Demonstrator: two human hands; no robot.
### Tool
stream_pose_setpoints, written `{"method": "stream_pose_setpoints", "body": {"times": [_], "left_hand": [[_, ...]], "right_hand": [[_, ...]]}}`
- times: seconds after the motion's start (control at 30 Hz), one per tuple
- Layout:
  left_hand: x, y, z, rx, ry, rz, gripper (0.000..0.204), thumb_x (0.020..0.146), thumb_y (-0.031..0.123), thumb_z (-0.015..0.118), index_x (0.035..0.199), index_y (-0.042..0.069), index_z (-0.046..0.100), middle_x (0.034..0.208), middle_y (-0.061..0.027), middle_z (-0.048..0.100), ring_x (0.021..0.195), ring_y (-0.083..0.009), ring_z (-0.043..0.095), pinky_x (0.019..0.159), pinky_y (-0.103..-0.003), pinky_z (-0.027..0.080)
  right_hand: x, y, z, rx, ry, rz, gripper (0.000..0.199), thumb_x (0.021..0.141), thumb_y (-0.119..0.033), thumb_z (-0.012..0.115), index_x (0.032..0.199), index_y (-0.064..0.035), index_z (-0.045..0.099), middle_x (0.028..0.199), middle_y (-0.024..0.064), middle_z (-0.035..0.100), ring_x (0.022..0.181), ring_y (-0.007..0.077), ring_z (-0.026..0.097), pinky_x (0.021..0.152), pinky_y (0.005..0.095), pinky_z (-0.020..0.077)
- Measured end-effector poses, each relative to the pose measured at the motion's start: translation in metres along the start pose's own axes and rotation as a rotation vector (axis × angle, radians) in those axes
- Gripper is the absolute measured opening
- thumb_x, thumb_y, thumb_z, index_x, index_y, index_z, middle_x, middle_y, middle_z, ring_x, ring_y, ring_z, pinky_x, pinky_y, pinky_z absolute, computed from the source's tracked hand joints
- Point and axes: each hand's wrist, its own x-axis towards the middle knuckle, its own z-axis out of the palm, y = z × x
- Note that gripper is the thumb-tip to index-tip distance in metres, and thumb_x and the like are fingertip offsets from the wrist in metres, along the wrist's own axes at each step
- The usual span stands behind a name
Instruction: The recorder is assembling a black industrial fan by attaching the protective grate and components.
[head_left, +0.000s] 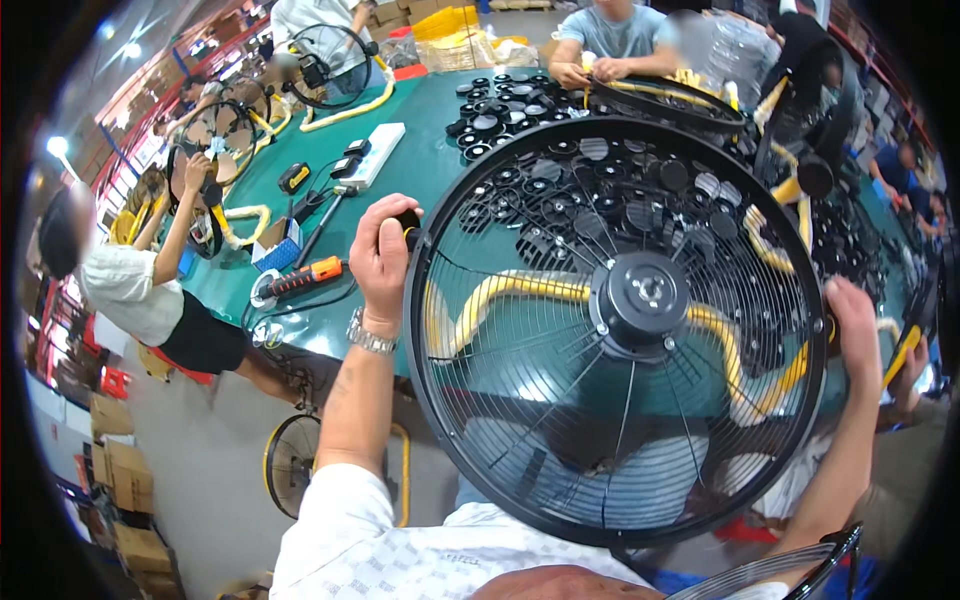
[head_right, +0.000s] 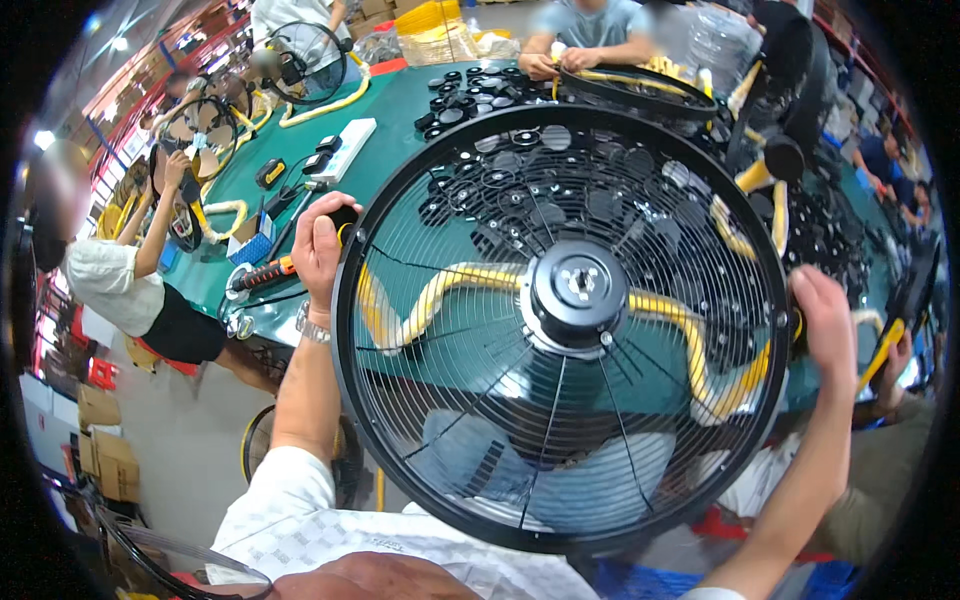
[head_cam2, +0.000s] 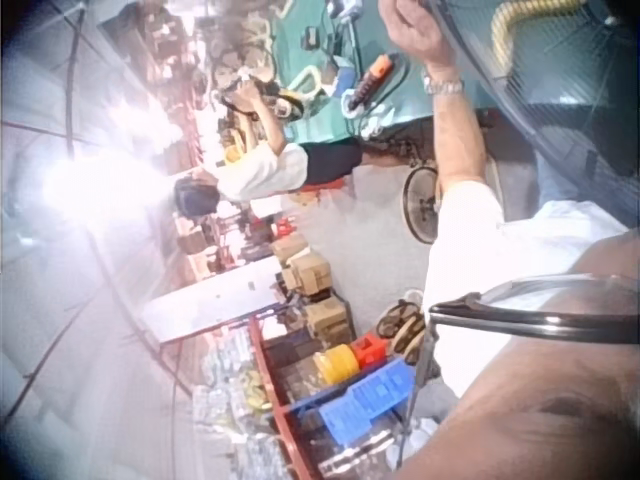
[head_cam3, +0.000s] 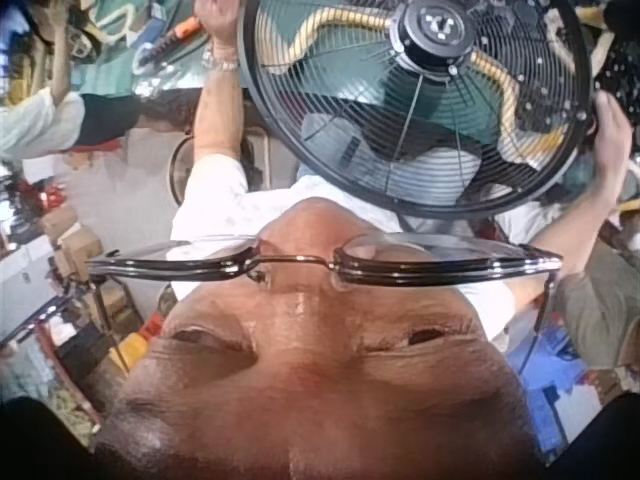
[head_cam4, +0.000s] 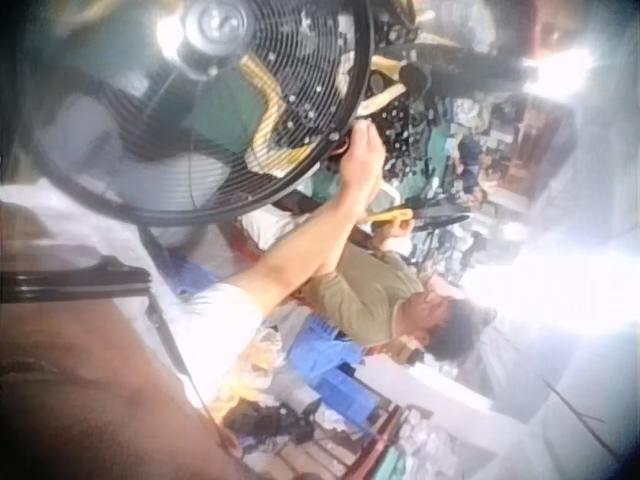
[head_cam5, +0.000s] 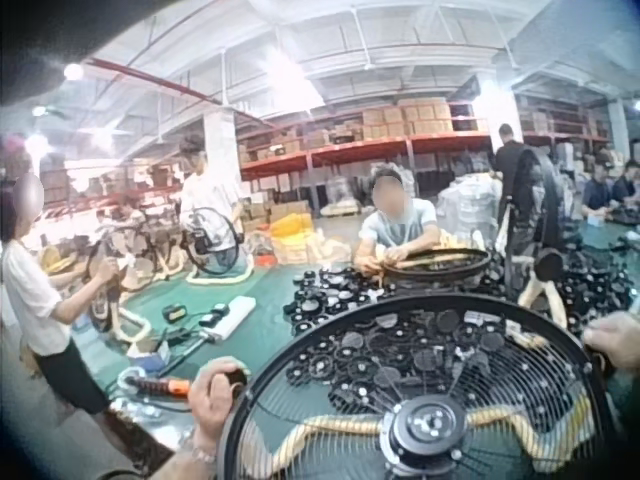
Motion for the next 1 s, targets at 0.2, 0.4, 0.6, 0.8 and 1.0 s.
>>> {"method": "stream_pose_setpoints", "body": {"times": [0.2, 0.4, 0.6, 0.8, 1.0], "left_hand": [[0.001, 0.015, -0.007, -0.029, -0.055, -0.034, 0.025, 0.100, 0.012, 0.048, 0.116, -0.002, 0.061, 0.122, -0.0130, 0.063, 0.110, -0.0208, 0.059, 0.097, -0.034, 0.047], [0.040, 0.040, -0.023, -0.065, -0.310, -0.677, 0.058, 0.100, 0.051, 0.048, 0.112, -0.003, 0.065, 0.099, -0.0085, 0.068, 0.082, -0.0110, 0.062, 0.077, -0.025, 0.048], [0.003, 0.007, -0.002, -0.100, -0.050, 0.072, 0.031, 0.105, 0.020, 0.043, 0.102, -0.004, 0.062, 0.100, -0.0105, 0.064, 0.089, -0.0155, 0.061, 0.083, -0.029, 0.049], [0.005, 0.015, -0.014, 0.039, -0.131, -0.087, 0.026, 0.102, 0.013, 0.042, 0.111, -0.002, 0.062, 0.118, -0.0120, 0.063, 0.113, -0.0203, 0.059, 0.102, -0.033, 0.043], [0.041, 0.002, -0.045, 0.163, -0.405, -0.546, 0.047, 0.106, 0.038, 0.040, 0.117, -0.001, 0.064, 0.116, -0.0077, 0.066, 0.109, -0.0167, 0.057, 0.101, -0.031, 0.040]], "right_hand": [[-0.012, 0.016, -0.002, 0.164, 0.088, -0.155, 0.036, 0.102, -0.031, 0.050, 0.108, 0.0027, 0.062, 0.097, 0.0074, 0.066, 0.093, 0.0132, 0.058, 0.086, 0.0259, 0.0444], [-0.040, 0.035, 0.021, -0.061, 0.352, -0.640, 0.032, 0.101, -0.023, 0.048, 0.121, 0.0017, 0.056, 0.124, 0.0150, 0.061, 0.118, 0.0273, 0.055, 0.108, 0.0395, 0.0357], [-0.021, 0.024, 0.026, 0.195, 0.296, -0.242, 0.024, 0.102, -0.017, 0.046, 0.098, -0.0001, 0.062, 0.095, 0.0035, 0.060, 0.089, 0.0102, 0.052, 0.080, 0.0246, 0.0418], [-0.021, 0.041, 0.022, 0.316, 0.218, -0.272, 0.036, 0.106, -0.031, 0.043, 0.113, -0.0002, 0.060, 0.102, 0.0033, 0.062, 0.097, 0.0105, 0.054, 0.089, 0.0253, 0.0419], [-0.022, 0.041, 0.050, 0.319, 0.504, -0.657, 0.035, 0.101, -0.022, 0.042, 0.121, 0.0018, 0.059, 0.124, 0.0173, 0.062, 0.114, 0.0248, 0.059, 0.104, 0.0384, 0.0411]]}}
